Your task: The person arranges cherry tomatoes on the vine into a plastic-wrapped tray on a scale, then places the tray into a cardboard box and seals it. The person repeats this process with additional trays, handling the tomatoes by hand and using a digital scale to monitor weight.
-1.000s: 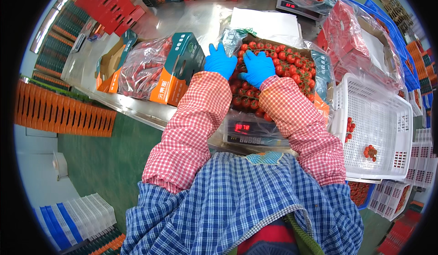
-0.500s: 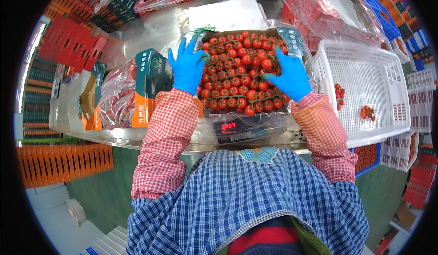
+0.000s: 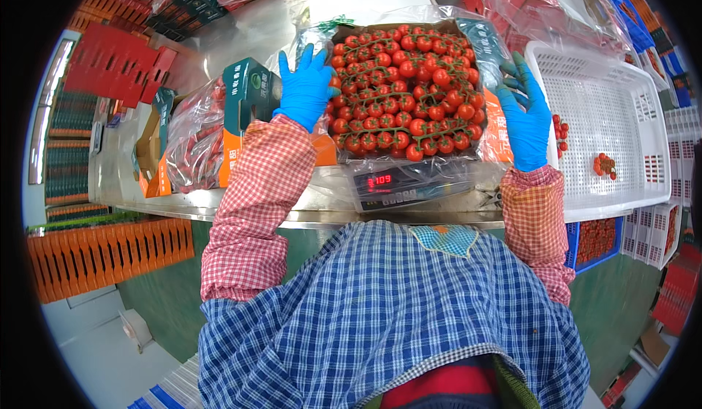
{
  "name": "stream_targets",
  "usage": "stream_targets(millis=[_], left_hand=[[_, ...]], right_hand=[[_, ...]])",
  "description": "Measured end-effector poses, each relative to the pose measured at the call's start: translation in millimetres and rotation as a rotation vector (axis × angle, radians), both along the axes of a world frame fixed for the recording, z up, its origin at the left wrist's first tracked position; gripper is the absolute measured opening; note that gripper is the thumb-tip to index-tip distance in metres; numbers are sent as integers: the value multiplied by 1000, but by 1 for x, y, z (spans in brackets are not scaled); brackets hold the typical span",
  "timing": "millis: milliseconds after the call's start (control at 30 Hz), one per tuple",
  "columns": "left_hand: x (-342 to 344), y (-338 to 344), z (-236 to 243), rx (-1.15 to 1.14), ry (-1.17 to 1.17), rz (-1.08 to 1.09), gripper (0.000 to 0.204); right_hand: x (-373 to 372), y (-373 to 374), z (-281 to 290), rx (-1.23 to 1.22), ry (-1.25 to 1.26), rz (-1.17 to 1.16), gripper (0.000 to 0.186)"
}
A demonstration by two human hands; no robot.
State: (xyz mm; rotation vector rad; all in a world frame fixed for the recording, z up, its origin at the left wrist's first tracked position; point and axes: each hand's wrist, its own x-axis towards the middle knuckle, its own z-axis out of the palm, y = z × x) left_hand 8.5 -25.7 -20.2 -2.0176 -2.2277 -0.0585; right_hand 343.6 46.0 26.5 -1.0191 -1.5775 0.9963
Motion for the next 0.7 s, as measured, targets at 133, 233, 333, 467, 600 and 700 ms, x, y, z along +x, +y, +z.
stream_targets(millis=[133, 233, 333, 467, 600, 700], left_hand=[[62, 22, 46, 438, -872, -280, 30], [150, 42, 73, 385, -325, -677, 61], [155, 49, 98, 391, -719, -758, 67], [87, 40, 100, 261, -734, -513, 56], [76, 40, 59, 432, 31, -667, 50], [109, 64, 37, 150, -287, -802, 73]], right_hand=[[-12, -25, 19, -206, 340, 171, 49], [-8, -31, 29, -387, 518, 296, 43], [44, 5, 23, -333, 399, 331, 36], [188, 67, -25, -236, 30, -404, 42], [283, 87, -88, -273, -527, -642, 68], [269, 85, -109, -217, -238, -382, 64]])
